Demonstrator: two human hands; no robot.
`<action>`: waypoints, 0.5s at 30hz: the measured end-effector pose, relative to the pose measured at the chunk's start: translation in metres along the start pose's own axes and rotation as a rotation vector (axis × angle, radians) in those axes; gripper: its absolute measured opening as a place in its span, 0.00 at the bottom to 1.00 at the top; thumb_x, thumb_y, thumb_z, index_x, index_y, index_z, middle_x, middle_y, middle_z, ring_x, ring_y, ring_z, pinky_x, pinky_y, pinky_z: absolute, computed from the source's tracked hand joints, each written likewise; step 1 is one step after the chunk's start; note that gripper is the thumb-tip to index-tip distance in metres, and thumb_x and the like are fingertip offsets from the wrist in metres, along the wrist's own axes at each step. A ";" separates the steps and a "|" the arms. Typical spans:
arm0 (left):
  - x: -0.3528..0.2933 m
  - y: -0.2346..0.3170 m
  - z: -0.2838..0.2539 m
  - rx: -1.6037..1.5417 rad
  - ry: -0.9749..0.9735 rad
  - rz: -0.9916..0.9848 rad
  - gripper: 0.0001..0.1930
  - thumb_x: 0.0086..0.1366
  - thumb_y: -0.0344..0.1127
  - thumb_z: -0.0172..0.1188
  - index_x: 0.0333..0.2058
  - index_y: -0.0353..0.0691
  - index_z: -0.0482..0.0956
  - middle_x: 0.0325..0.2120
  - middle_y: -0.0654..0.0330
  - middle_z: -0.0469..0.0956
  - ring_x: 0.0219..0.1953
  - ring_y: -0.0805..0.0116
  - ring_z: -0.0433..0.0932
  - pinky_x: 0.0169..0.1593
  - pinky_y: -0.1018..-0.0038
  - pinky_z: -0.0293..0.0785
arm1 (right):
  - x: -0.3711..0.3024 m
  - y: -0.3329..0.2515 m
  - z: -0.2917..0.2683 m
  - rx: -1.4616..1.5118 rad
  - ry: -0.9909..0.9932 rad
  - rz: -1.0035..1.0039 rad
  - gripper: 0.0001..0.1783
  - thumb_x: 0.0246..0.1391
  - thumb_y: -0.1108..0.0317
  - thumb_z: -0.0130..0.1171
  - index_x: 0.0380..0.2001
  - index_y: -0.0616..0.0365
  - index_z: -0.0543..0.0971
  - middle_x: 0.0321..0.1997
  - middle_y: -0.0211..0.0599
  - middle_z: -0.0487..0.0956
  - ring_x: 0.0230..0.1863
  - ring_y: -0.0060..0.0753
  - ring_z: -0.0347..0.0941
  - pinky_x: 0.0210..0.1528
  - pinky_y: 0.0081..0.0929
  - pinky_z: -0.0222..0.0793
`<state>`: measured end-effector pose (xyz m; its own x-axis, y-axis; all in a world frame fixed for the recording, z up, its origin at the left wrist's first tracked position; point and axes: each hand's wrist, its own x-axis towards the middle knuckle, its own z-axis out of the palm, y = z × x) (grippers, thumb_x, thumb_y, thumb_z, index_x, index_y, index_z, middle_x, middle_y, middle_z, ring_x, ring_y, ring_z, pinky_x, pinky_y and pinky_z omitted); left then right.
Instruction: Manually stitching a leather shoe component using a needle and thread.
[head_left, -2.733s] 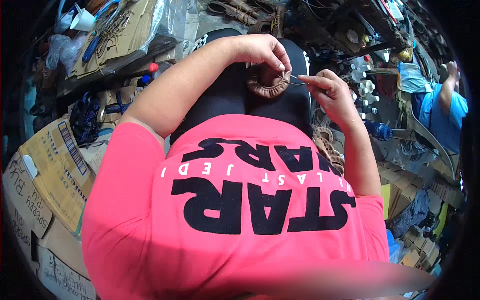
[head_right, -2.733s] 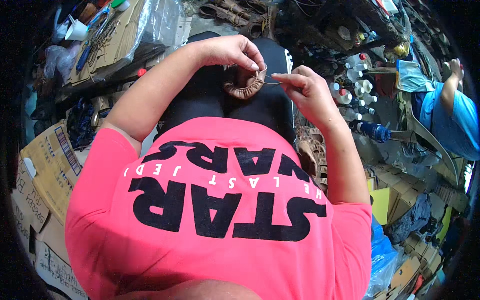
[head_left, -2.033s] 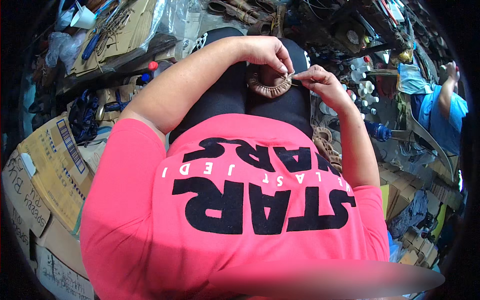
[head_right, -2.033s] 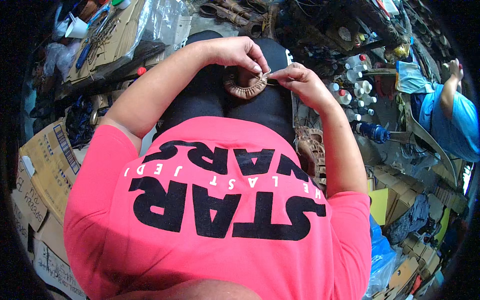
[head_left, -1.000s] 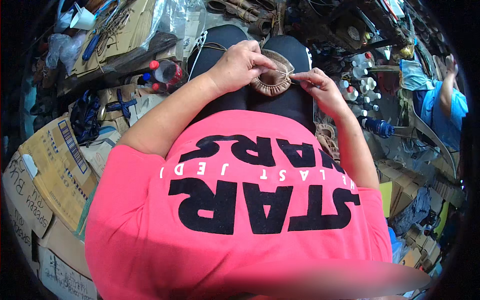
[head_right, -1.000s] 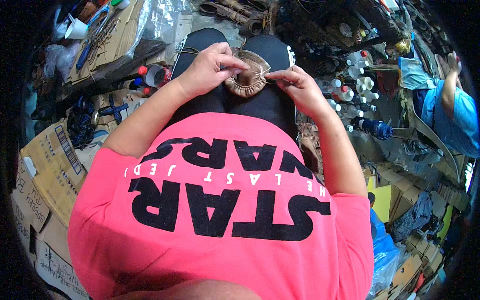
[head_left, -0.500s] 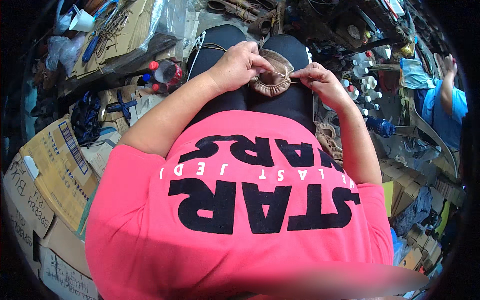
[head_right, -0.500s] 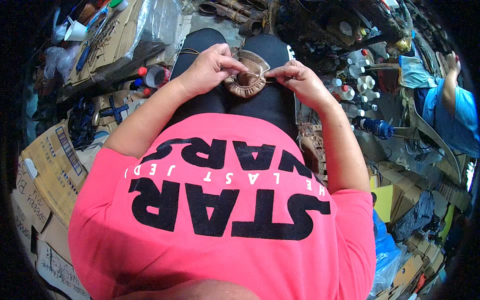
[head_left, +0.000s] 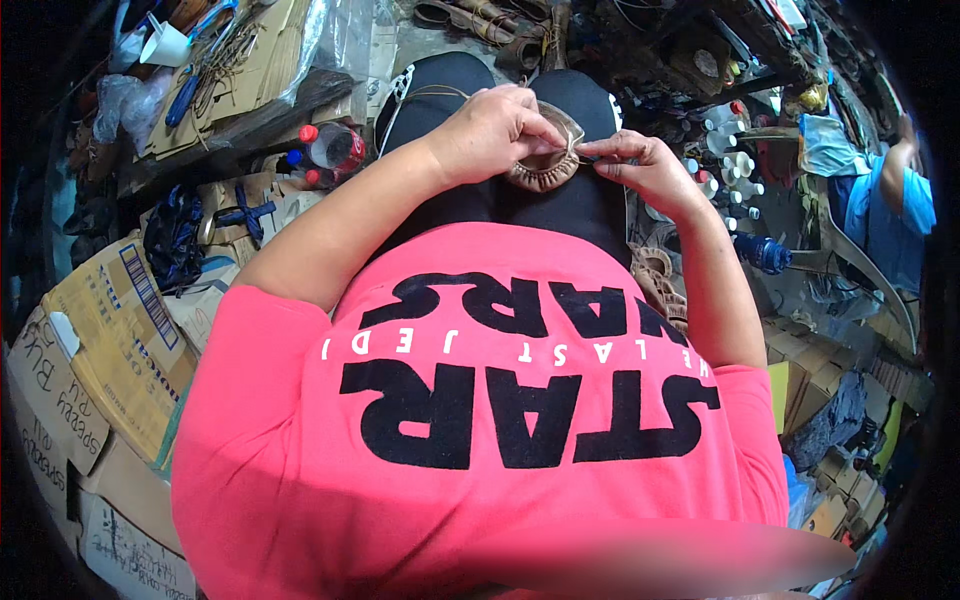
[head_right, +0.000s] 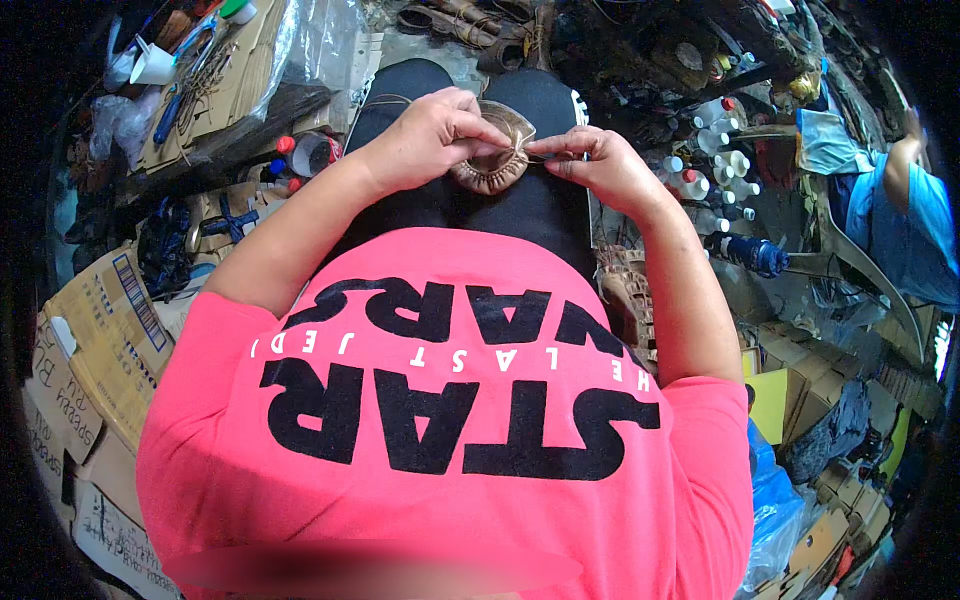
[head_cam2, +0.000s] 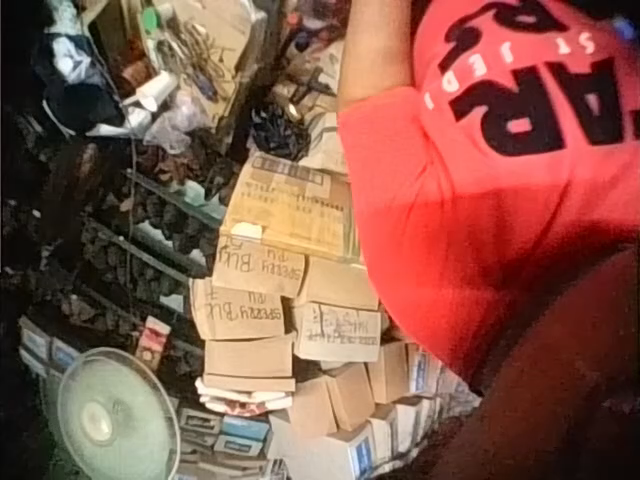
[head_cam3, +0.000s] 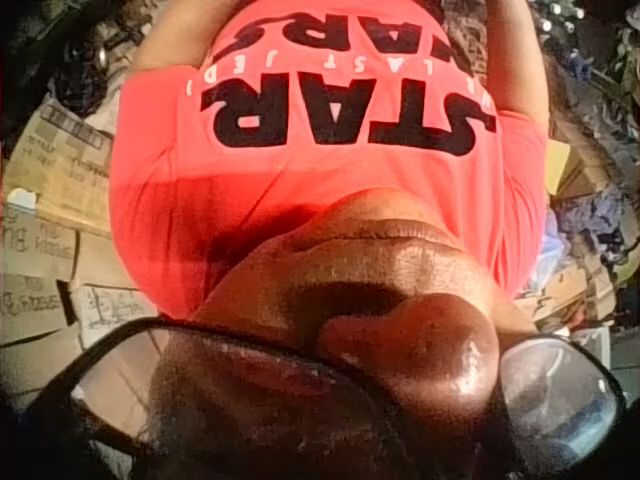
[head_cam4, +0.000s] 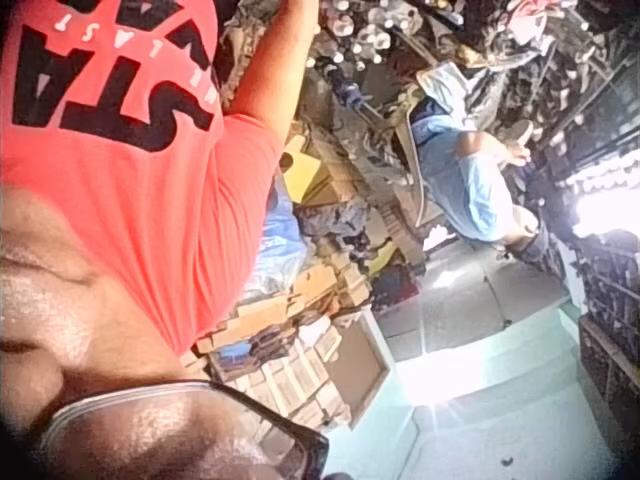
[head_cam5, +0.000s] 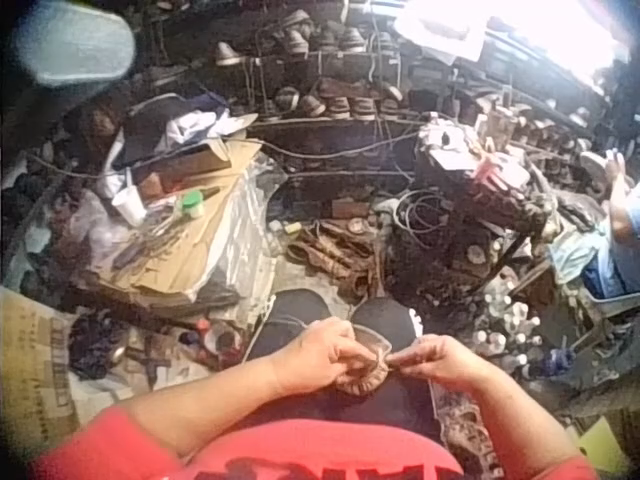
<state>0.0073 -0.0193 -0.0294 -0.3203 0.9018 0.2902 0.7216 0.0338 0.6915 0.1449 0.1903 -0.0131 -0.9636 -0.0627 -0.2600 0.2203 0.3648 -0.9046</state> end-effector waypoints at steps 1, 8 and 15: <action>-0.002 0.003 -0.001 0.025 0.011 0.013 0.12 0.51 0.26 0.63 0.36 0.46 0.82 0.24 0.61 0.73 0.29 0.68 0.72 0.35 0.74 0.69 | -0.002 -0.001 0.001 0.092 0.008 0.072 0.17 0.48 0.78 0.59 0.43 0.55 0.80 0.35 0.26 0.77 0.38 0.17 0.69 0.45 0.16 0.65; -0.004 0.004 0.017 -0.394 0.009 -0.451 0.10 0.50 0.26 0.63 0.34 0.38 0.81 0.25 0.61 0.78 0.27 0.76 0.75 0.35 0.79 0.73 | 0.003 0.002 0.008 0.319 0.069 0.105 0.12 0.49 0.74 0.62 0.40 0.60 0.80 0.34 0.25 0.79 0.36 0.14 0.71 0.42 0.16 0.68; 0.007 0.001 0.029 -0.560 -0.051 -0.492 0.06 0.52 0.24 0.61 0.30 0.35 0.77 0.25 0.64 0.75 0.29 0.80 0.73 0.35 0.80 0.71 | 0.014 0.003 0.009 0.217 0.075 0.144 0.06 0.48 0.73 0.64 0.30 0.61 0.79 0.33 0.27 0.79 0.33 0.14 0.71 0.37 0.15 0.68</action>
<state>0.0234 -0.0001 -0.0452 -0.4868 0.8585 -0.1615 0.0770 0.2263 0.9710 0.1338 0.1827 -0.0224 -0.9266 0.0470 -0.3731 0.3757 0.1566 -0.9134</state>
